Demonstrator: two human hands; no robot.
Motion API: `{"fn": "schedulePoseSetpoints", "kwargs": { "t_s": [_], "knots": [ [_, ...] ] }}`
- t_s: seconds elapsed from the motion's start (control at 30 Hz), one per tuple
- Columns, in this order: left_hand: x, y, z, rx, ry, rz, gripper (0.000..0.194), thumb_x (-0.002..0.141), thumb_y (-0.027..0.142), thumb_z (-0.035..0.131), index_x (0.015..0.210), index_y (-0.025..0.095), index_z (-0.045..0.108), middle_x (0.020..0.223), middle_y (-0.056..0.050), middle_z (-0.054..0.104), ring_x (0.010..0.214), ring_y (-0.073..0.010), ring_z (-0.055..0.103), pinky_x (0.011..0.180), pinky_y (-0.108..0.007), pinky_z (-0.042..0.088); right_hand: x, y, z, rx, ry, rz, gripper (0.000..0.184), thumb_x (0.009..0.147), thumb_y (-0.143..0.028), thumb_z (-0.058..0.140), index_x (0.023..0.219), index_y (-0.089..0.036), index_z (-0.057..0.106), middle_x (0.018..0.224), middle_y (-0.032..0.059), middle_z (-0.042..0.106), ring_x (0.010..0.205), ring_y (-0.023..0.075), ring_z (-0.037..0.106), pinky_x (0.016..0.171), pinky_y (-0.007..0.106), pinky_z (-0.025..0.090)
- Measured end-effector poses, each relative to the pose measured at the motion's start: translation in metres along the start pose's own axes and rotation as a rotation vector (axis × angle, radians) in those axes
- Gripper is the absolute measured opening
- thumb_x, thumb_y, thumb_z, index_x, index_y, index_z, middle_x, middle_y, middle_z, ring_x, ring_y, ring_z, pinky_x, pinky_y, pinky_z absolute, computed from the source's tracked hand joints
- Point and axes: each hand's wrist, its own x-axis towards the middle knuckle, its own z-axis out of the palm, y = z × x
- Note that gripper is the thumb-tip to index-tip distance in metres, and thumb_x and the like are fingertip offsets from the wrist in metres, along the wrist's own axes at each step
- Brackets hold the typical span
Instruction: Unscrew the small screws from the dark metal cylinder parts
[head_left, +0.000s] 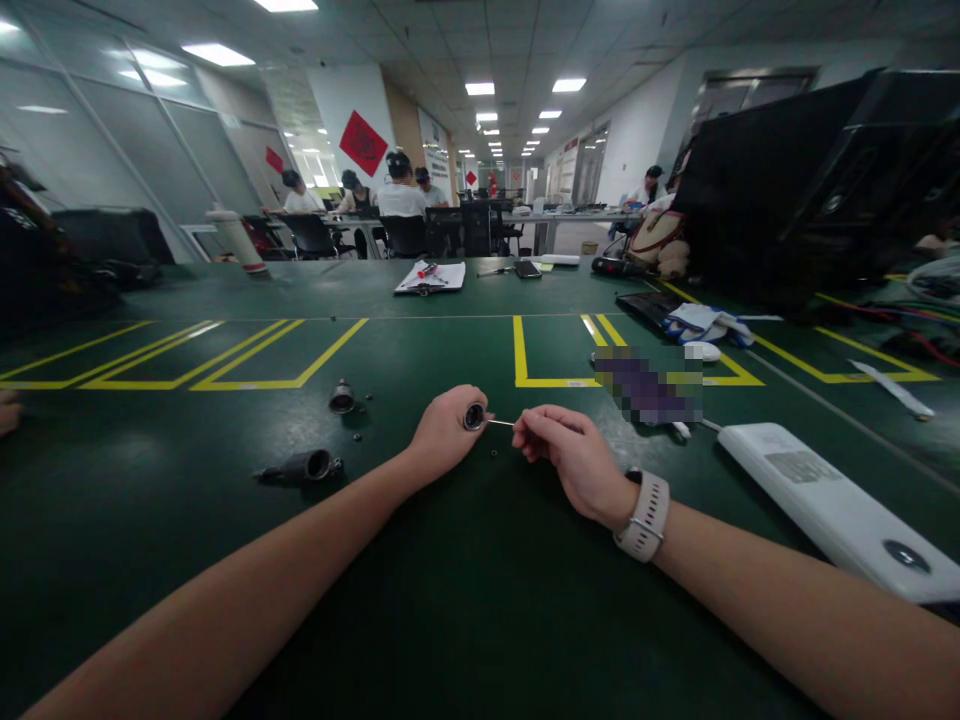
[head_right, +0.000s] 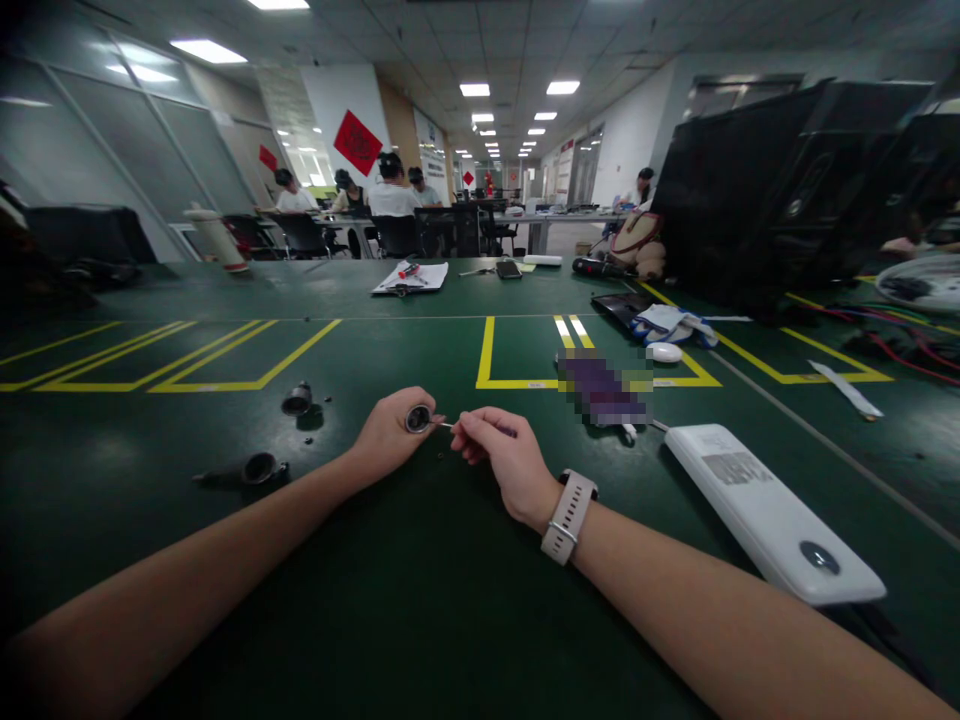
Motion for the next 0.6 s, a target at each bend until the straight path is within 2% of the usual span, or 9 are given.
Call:
{"fn": "schedulePoseSetpoints", "kwargs": {
  "t_s": [0.1,0.2,0.37,0.6],
  "knots": [
    [-0.0004,0.0016,-0.0005,0.052,-0.034,0.010,0.011,0.076,0.017,0.054,0.066,0.016,0.050,0.066,0.001,0.051,0.063,-0.0136,0.049,0.057,-0.025,0.036,-0.0010,-0.0010,0.0014,-0.072,-0.018,-0.002,0.018,0.076,-0.032,0.060,0.068,-0.017,0.065,0.067,0.0015,0.061,0.061,0.0125,0.051,0.060,0.029,0.038],
    [-0.0006,0.0018,-0.0006,0.048,-0.042,0.028,0.011,0.077,0.018,0.054,0.067,0.017,0.049,0.067,0.001,0.051,0.063,-0.0135,0.049,0.057,-0.025,0.036,-0.0007,-0.0024,0.0006,-0.041,-0.022,0.021,0.019,0.076,-0.032,0.061,0.066,-0.017,0.065,0.066,0.0015,0.061,0.061,0.0123,0.051,0.060,0.028,0.037],
    [-0.0006,0.0004,-0.0009,-0.062,-0.021,0.040,0.014,0.077,0.022,0.055,0.066,0.017,0.049,0.066,0.002,0.051,0.061,-0.0120,0.048,0.056,-0.024,0.037,0.0023,-0.0033,-0.0027,0.109,-0.025,0.061,0.016,0.073,-0.029,0.063,0.064,-0.016,0.064,0.064,0.0011,0.060,0.059,0.0118,0.050,0.058,0.028,0.036],
    [0.0005,-0.0013,-0.0005,-0.170,-0.018,0.045,0.016,0.074,0.023,0.059,0.065,0.016,0.048,0.065,0.003,0.051,0.059,-0.0104,0.047,0.055,-0.022,0.036,0.0030,-0.0007,-0.0053,0.107,-0.069,0.038,0.017,0.077,-0.031,0.060,0.068,-0.017,0.065,0.068,0.0011,0.061,0.061,0.0117,0.050,0.061,0.028,0.036]
  ]
}}
